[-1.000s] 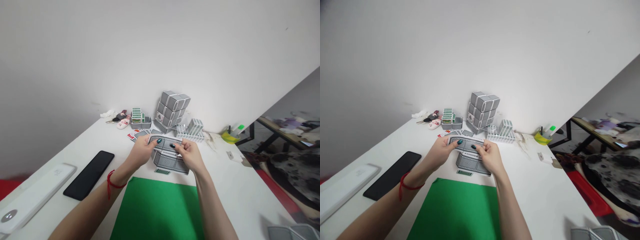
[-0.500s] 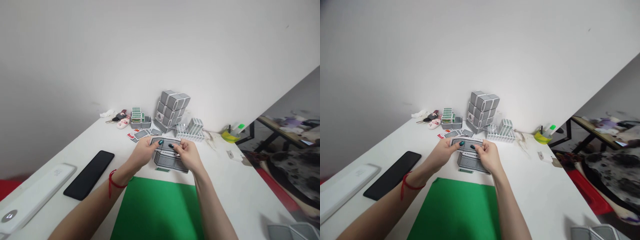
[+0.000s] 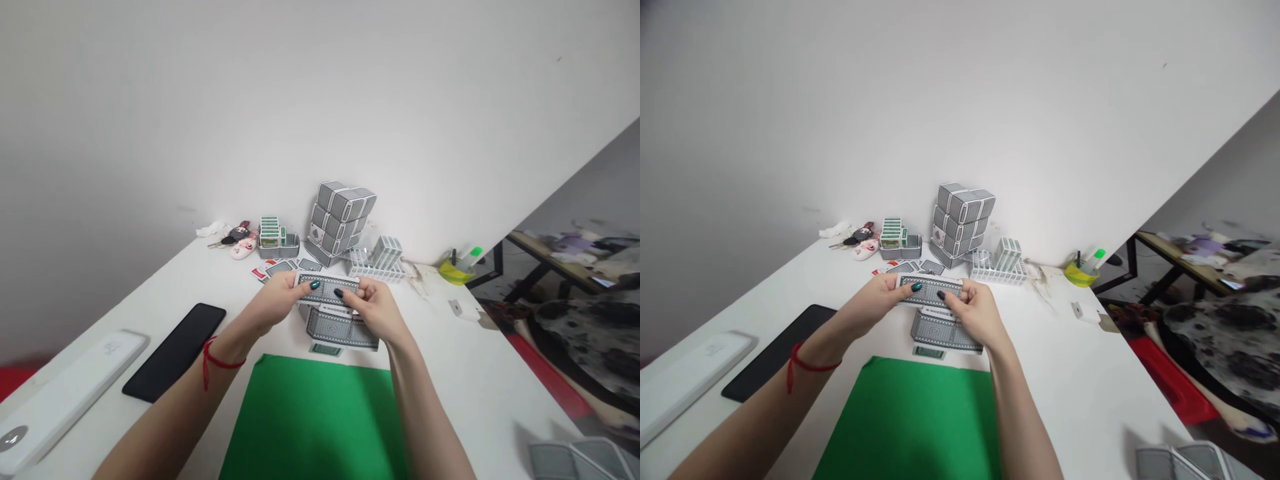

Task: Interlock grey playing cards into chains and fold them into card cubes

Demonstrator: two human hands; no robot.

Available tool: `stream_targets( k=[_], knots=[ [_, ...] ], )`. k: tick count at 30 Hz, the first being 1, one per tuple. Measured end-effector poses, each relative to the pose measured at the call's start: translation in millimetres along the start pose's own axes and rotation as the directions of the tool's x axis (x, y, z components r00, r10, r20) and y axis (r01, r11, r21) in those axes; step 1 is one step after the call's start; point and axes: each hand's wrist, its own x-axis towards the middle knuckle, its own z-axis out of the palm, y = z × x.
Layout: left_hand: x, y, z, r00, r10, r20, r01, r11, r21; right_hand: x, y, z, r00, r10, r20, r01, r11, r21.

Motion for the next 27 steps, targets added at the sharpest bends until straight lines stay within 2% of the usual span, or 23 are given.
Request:
stream_targets(
  k=[6,10,14,18,23,27],
  knots=[
    [1.7,-7.8,6.1,0.992,0.047,-0.121,-0.034,0.993,0.113,4.4,6.5,7.6,0.997,0.017,-0.077,-0.014,0.999,0.033],
    [-0.1,-6.8,7.0,0.991,0.073,-0.112,-0.062,0.993,0.098,7.0,9.9,11.7,0.996,0.045,-0.077,-0.039,0.997,0.067],
    [1.5,-9.4,8.6,0.99,0.057,-0.13,-0.05,0.997,0.056,4.5,8.4,9.6,0.996,0.028,-0.082,-0.029,1.0,-0.005],
    [2.9,-12.2,9.6,0.997,0.039,-0.064,-0.039,0.999,-0.001,4.0,9.9,7.7,0.995,0.004,-0.096,-0.01,0.998,-0.064],
    [1.7,-9.6,10.6,0.997,0.019,-0.075,-0.015,0.998,0.056,4.9,9.9,9.7,0.998,0.022,-0.054,-0.022,1.0,0.004],
    [2.9,-11.1,11.0,0.997,0.011,-0.074,-0.007,0.998,0.058,4.1,7.8,9.8,0.999,0.013,-0.044,-0.014,1.0,-0.01]
  ],
)
